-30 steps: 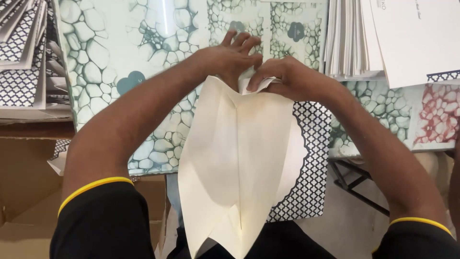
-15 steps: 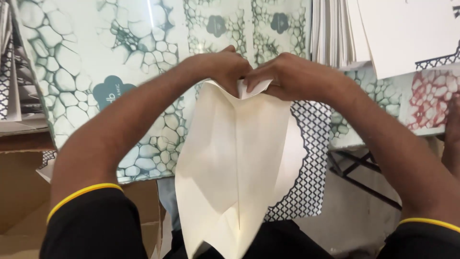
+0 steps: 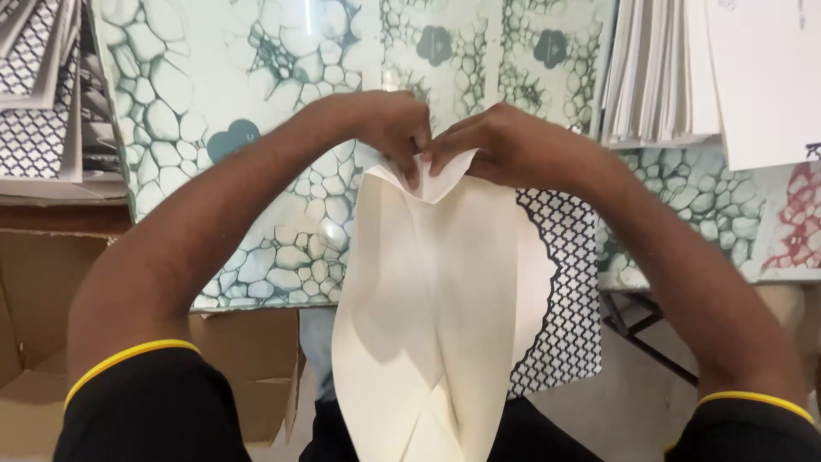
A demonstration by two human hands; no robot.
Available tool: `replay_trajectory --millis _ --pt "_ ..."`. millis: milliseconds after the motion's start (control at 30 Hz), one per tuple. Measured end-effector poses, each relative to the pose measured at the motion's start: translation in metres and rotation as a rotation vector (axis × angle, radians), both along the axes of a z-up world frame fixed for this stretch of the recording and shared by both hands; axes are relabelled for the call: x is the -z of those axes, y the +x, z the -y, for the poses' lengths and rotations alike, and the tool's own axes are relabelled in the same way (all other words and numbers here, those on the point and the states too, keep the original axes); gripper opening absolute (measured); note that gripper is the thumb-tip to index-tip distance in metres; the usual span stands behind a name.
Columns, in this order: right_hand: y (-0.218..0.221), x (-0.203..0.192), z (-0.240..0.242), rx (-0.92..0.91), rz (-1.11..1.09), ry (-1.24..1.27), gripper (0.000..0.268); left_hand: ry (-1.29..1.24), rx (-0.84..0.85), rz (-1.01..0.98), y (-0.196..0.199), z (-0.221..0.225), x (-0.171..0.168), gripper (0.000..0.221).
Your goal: Fold and crease printed paper materials to form paper bags in a manufacturing setting.
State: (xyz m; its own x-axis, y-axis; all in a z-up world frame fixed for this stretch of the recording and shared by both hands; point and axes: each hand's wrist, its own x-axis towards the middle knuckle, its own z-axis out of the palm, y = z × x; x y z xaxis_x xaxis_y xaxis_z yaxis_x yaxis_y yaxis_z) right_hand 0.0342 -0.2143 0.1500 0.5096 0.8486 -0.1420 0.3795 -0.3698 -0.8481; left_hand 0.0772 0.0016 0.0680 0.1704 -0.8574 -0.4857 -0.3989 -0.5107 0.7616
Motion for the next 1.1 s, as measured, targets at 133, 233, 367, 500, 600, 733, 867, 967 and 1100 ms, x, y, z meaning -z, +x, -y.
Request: replay_trajectory --millis 133,233,367,500,600,733,867,967,1100 --pt "-0.005 -0.011 -0.001 -0.02 0.161 -0.114 0.039 0.038 0.095 0.234 -0.01 0.023 0.01 0.05" --pt "-0.009 -0.015 0.001 -0.014 0.233 -0.187 0.04 -0.045 0.056 0.381 -0.026 0.024 0.016 0.057" --pt "-0.014 -0.018 0.002 0.023 0.254 -0.279 0.031 -0.067 -0.128 0.324 -0.023 0.01 0.007 0.071" --pt "-0.023 -0.002 0.013 0.136 0.182 -0.332 0.02 -0.062 -0.184 0.6 -0.029 0.003 0.044 0.092" --pt "-0.014 -0.005 0.018 0.222 0.182 -0.367 0.018 -0.067 -0.317 0.387 -0.013 -0.011 0.012 0.074" --pt "-0.017 -0.007 0.017 0.301 0.203 -0.445 0.017 -0.356 -0.66 -0.469 -0.024 -0.037 -0.051 0.074" --pt "-0.02 -0.001 0.018 0.337 0.236 -0.511 0.022 -0.064 -0.49 -0.288 -0.04 -0.035 -0.069 0.067" --pt "-0.024 0.003 0.022 0.376 0.272 -0.467 0.022 0.179 -0.324 -0.091 -0.032 -0.031 -0.051 0.061" --pt "-0.029 0.009 0.034 0.431 0.208 -0.503 0.023 -0.185 -0.598 -0.569 -0.04 -0.031 -0.024 0.077"
